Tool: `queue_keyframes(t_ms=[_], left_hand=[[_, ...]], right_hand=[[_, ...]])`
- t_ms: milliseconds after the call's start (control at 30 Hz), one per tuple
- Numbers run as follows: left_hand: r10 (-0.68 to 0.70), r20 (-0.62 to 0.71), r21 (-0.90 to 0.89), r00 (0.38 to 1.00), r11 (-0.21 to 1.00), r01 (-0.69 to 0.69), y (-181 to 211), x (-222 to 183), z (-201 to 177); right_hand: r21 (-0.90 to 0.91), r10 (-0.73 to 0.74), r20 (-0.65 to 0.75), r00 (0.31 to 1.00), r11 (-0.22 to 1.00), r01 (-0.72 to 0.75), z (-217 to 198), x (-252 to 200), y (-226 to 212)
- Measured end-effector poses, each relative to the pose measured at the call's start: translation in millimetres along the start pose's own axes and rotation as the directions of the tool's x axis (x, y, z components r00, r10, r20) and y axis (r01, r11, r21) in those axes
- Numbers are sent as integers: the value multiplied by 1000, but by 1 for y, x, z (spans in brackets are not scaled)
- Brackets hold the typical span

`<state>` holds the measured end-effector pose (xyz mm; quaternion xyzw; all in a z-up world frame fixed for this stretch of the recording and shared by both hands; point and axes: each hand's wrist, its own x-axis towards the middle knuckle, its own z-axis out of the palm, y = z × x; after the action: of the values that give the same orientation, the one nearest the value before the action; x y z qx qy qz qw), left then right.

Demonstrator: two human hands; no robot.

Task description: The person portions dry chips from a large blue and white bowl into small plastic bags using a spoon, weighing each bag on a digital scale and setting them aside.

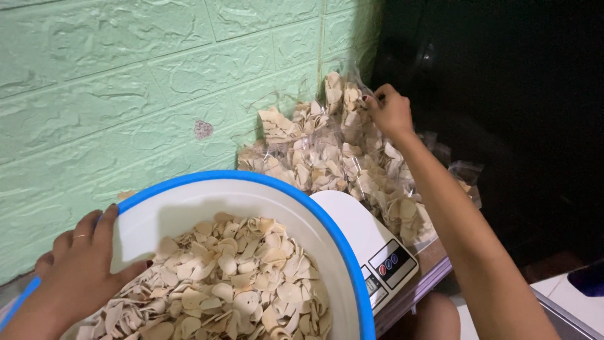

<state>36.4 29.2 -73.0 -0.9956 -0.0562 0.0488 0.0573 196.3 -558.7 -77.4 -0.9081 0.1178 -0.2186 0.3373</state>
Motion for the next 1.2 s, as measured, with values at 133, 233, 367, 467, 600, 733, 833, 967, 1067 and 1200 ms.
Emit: queue_keyframes(t_ms=[133, 233, 367, 467, 600, 733, 833, 967, 1067, 1200], left_hand=[[31, -28, 24, 999, 999, -31, -2, 2, 4], [57, -18, -18, 998, 998, -58, -4, 2, 1], [67, 50, -88, 997, 994, -62, 1, -5, -26], [81, 121, -172, 989, 983, -60, -2, -16, -47], [173, -138, -395, 975, 893, -215, -25, -25, -68], [171, -658, -387, 733, 759, -524, -60, -62, -115], [40, -682, -543, 730, 641, -542, -67, -122, -151], [-48, -732, -564, 680, 603, -565, -96, -166, -138], [-103, -671, -623, 734, 615, -483, -119, -189, -97], [-299, -485, -750, 822, 626, -215, -130, -211, -20]], right_hand=[[-42, 26, -148, 989, 999, -33, -8, -4, -8], [-27, -73, -229, 971, 997, 68, -9, 0, -15], [146, -218, -223, 950, 956, 254, -20, -26, -79], [225, -283, -211, 936, 917, 329, -12, -43, -129], [381, -330, -139, 934, 852, 358, 3, -89, -207], [469, -476, -30, 879, 770, 433, 11, -149, -281], [424, -663, -63, 746, 659, 622, 50, -161, -292], [361, -762, 71, 643, 621, 696, 66, -203, -308], [205, -757, 227, 613, 652, 730, 74, -229, -309], [83, -806, 330, 492, 544, 835, 89, -237, -295]])
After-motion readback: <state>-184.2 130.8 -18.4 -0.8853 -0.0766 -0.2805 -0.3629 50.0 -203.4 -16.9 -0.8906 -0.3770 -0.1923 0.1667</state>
